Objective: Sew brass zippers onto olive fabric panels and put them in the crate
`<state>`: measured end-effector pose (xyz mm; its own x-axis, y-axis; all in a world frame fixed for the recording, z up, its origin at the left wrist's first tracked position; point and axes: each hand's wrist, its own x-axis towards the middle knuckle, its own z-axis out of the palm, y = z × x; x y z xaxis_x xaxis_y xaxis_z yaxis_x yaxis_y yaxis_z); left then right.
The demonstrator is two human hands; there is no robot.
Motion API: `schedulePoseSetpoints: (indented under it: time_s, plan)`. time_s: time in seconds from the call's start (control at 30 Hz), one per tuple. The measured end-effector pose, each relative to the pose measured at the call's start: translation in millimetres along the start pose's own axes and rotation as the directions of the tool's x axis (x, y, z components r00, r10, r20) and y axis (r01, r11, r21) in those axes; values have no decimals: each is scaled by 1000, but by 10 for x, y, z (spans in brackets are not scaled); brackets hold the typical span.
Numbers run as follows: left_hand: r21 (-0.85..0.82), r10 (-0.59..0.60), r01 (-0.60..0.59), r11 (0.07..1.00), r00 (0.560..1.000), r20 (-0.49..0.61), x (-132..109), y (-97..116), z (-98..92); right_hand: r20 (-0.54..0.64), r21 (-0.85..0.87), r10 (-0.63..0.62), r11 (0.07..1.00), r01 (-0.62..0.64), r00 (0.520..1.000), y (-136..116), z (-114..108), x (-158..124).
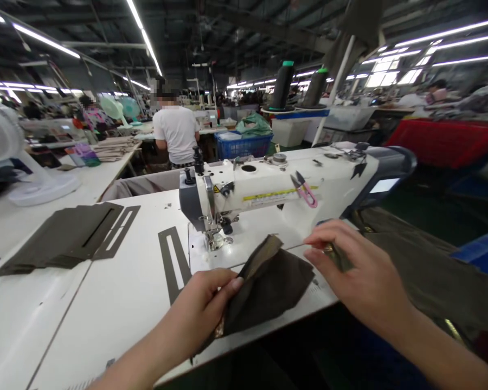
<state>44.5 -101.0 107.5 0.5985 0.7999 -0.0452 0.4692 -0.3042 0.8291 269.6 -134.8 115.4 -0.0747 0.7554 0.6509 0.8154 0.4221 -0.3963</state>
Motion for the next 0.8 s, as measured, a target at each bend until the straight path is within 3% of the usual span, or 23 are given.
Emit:
schedulePoseSetpoints:
  time_s: [0.13,0.2,0.37,0.5,0.6,0.7,0.8]
  plan:
    - [-27,-24,24,999,1000,-6,-6,-50,-50,104,69,80,994,-87,991,48,157,-77]
    - [-6,-16,16,1000,1000,-7,-18,-67,-48,84,132,73,988,-83,994,47,291,-97]
    - [83,-29,39,996,993,-112,-62,-104,-80,-141,53,-147,986,155,979,-42,371,-56]
    - [267,19,40,963,977,-214,-58,-124,-135,-172,-92,-322,946,311,931,-115,283,-22]
    - [358,42,60,932,961,-273,-31,-143,-148,-166,-146,-359,930,337,918,-113,301,-31]
    - [365,81,55,929,934,-348,-19,-156,-188,-132,-22,-263,965,262,956,-121,303,-74]
    - [280,106,2,960,923,-370,-34,-106,-271,112,185,-15,983,-6,994,-140,130,-91]
